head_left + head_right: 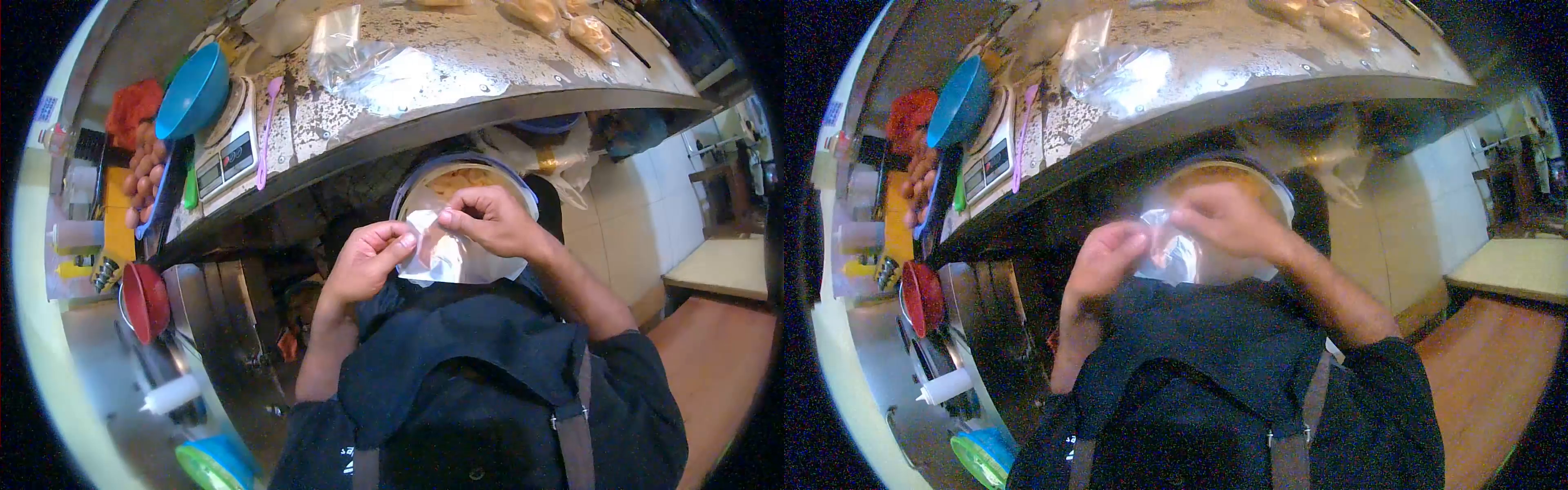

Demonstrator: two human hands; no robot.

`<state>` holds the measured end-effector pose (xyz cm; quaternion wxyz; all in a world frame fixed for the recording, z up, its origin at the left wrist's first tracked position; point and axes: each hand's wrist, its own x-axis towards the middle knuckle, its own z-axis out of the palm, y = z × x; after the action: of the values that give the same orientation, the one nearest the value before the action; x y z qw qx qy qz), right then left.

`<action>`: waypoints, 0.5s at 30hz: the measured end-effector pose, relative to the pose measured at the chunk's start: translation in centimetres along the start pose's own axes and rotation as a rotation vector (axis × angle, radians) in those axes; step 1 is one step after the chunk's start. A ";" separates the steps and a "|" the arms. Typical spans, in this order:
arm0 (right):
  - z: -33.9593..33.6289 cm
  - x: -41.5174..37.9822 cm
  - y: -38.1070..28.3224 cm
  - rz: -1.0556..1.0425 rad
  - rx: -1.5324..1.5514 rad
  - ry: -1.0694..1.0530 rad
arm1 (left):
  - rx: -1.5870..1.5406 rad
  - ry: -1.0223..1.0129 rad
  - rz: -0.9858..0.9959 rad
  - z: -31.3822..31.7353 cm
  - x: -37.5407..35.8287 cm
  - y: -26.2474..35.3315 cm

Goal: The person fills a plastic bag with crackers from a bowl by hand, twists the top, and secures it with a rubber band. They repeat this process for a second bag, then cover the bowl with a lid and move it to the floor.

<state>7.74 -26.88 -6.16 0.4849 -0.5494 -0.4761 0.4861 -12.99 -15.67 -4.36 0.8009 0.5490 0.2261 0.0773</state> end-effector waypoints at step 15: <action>2.4 -3.4 0.6 -0.264 -0.539 0.336 | 0.577 0.190 0.023 2.7 -0.8 -4.1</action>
<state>5.13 -30.13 -6.70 0.4527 -0.6637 -0.5680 0.1788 -12.99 -19.80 -7.08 0.5863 0.7466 0.3064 0.0700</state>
